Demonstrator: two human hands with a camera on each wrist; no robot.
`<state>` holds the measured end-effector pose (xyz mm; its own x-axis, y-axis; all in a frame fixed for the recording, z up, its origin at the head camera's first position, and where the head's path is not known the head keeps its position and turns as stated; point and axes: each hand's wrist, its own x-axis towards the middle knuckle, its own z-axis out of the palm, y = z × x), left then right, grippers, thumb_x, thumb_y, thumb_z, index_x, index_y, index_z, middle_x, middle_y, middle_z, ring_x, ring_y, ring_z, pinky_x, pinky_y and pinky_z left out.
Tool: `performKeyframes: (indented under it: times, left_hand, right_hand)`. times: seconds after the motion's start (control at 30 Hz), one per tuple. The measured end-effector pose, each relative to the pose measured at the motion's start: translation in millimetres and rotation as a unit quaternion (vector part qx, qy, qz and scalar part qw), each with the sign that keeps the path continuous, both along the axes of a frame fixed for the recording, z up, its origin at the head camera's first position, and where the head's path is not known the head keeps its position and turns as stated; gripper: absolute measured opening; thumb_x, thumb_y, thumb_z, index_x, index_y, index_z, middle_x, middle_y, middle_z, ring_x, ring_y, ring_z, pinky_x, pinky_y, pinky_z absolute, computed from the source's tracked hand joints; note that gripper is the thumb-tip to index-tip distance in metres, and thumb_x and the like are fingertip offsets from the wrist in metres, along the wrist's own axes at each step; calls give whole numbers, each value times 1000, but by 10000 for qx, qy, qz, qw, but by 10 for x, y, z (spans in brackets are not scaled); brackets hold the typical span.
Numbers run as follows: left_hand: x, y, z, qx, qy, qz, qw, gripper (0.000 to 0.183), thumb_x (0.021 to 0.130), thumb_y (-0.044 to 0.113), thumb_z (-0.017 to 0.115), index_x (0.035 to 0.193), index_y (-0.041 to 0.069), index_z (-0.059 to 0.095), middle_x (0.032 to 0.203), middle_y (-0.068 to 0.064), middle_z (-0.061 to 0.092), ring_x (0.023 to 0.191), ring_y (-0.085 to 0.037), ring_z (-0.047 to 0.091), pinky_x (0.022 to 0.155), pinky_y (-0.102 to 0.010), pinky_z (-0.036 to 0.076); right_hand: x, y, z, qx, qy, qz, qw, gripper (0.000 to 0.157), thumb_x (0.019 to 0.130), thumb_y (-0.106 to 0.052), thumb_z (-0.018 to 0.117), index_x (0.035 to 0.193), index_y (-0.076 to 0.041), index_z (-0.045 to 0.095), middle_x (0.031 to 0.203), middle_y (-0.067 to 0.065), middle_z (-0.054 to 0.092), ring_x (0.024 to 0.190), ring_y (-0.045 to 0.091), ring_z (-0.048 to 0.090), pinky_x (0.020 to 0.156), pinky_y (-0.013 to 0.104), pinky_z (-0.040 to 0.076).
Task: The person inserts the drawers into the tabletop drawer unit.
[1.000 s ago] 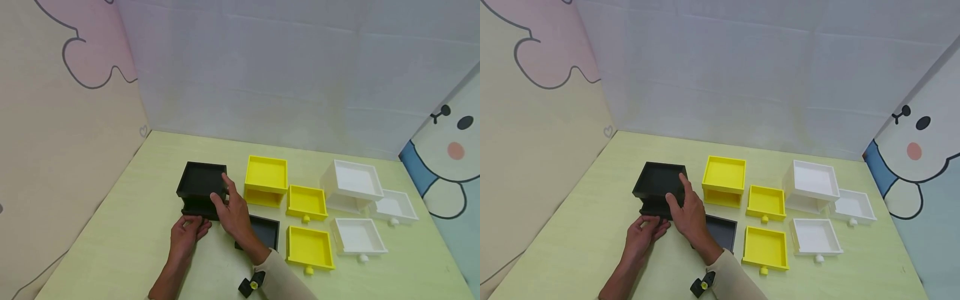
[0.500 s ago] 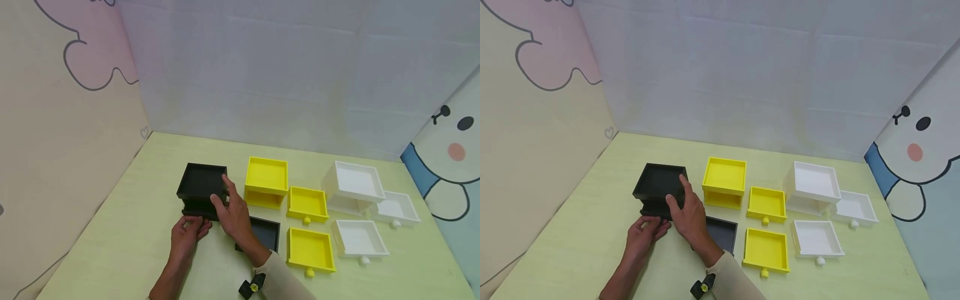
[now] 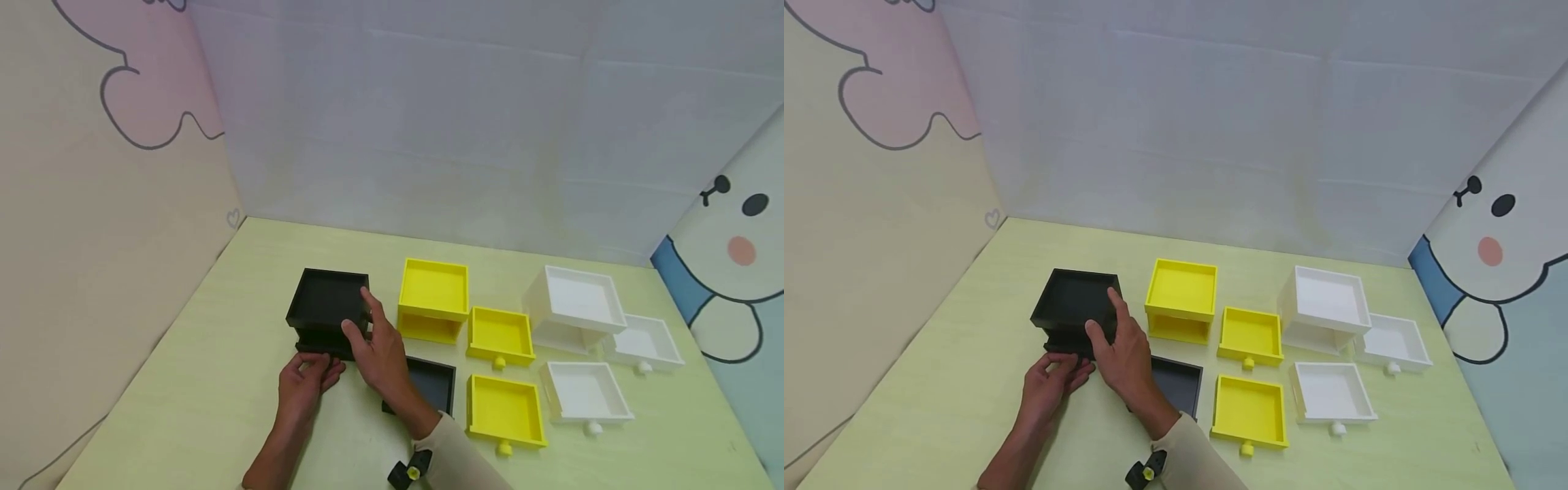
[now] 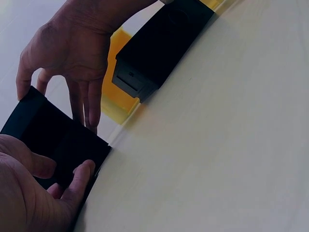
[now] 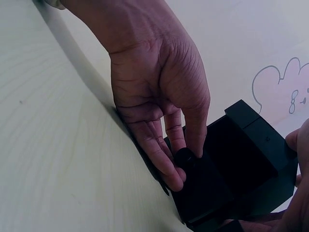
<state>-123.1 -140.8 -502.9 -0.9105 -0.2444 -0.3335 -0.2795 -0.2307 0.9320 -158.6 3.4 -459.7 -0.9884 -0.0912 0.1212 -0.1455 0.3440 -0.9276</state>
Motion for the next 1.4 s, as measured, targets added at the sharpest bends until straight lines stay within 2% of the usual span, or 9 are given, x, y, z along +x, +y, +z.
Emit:
performKeyframes:
  times: [0.3,0.53,0.7,0.93,1.2,1.4]
  left_hand:
    - [-32,-12,8,57,31,19,10000,13,98,3,58,104,-6,52,93,-19,74,81,-24,74,73,-31,58]
    - [-104,-2,9,62,191,-34,9998,13,98,4,60,102,-5,52,91,-18,74,80,-22,74,73,-31,58]
    - [-145,-29,-5,45,192,-38,9998,12,98,2,60,102,-6,53,90,-19,74,78,-22,74,72,-32,58]
    - [-140,-48,-6,-12,16,-163,9999,20,99,5,58,111,-11,51,92,-18,74,80,-21,74,72,-31,58]
    - [-113,-53,23,12,57,-201,9998,20,99,7,58,112,-7,52,94,-18,74,80,-21,74,72,-31,58]
    - [-55,-65,39,-65,-261,-360,9990,23,99,7,54,117,-4,47,97,-19,74,80,-21,74,70,-30,58]
  right_hand:
    - [1,-11,-7,-25,-36,24,10000,61,99,-45,53,155,-33,32,147,9,50,123,27,59,91,44,52]
    - [-24,-5,-17,29,40,-66,10000,61,99,-47,53,155,-34,33,144,10,53,116,26,63,90,44,53]
    - [-20,-7,-8,-1,1,-34,10000,61,99,-47,53,155,-34,33,145,10,52,117,27,62,90,45,52]
    - [-10,-4,-16,42,108,-45,9999,61,99,-47,53,155,-32,33,144,10,53,117,27,62,89,45,53]
    - [-16,-5,-6,78,113,-3,9999,61,99,-47,53,155,-33,33,145,9,52,118,26,62,90,44,53]
    - [1,2,0,144,26,-14,9999,61,99,-46,52,155,-34,31,148,8,50,121,26,59,91,45,52]
